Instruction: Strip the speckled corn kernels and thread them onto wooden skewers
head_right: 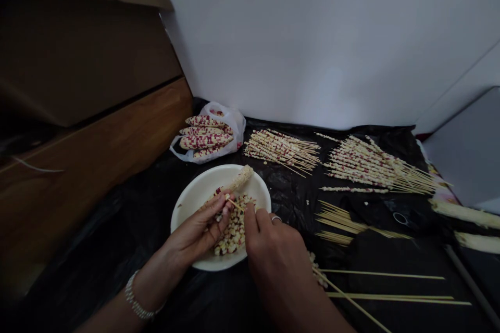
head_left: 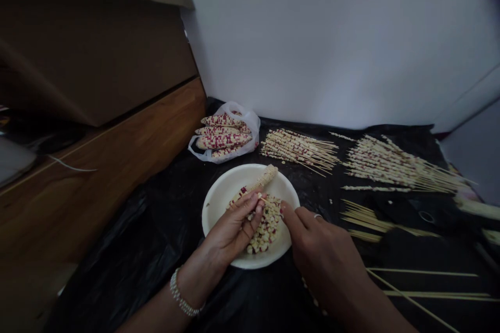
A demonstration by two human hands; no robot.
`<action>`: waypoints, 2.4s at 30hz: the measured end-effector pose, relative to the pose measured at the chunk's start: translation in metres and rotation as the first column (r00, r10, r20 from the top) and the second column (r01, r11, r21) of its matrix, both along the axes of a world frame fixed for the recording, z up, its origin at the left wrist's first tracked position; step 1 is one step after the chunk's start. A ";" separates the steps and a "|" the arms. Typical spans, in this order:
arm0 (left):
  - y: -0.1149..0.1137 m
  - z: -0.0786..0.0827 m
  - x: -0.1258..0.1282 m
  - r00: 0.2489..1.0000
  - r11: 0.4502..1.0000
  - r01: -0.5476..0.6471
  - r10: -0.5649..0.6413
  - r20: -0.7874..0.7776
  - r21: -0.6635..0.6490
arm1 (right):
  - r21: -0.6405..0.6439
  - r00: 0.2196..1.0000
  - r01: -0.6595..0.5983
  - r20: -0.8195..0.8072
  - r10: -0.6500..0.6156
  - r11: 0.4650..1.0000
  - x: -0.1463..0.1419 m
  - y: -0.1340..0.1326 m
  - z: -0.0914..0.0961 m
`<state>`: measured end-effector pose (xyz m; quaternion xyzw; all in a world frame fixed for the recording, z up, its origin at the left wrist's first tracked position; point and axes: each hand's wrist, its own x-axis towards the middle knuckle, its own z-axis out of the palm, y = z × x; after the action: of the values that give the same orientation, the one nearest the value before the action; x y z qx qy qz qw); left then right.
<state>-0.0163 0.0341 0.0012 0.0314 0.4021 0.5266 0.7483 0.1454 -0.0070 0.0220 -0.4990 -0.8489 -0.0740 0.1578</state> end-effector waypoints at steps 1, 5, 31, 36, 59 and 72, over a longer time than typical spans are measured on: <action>0.000 -0.001 0.000 1.000 1.000 0.000 0.000 0.004 0.001 | 0.006 1.000 0.004 -0.003 -0.004 1.000 0.000 0.000 0.000; 0.000 -0.003 -0.002 0.999 1.000 -0.001 0.002 0.036 -0.017 | 0.060 1.000 0.013 -0.022 -0.012 0.998 -0.002 0.000 -0.002; -0.002 0.013 0.009 0.997 0.983 0.030 -0.015 0.078 -0.182 | -0.021 0.999 0.050 0.020 -0.050 0.999 -0.007 -0.002 -0.011; -0.005 0.002 0.005 0.988 0.976 0.123 -0.103 0.115 -0.179 | -0.016 1.000 0.020 0.015 -0.020 1.000 -0.007 -0.003 -0.012; -0.001 -0.003 -0.009 0.974 0.983 0.182 -0.182 0.131 0.016 | 0.021 0.999 0.014 -0.051 -0.013 1.000 0.002 0.002 -0.009; 0.002 -0.004 -0.011 0.977 0.983 0.184 -0.183 0.108 -0.002 | 0.002 0.996 0.006 -0.093 -0.006 1.000 0.002 0.002 -0.007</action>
<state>-0.0270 0.0359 -0.0025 0.0354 0.3597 0.4538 0.8145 0.1471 -0.0050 0.0148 -0.5043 -0.8390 -0.0524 0.1975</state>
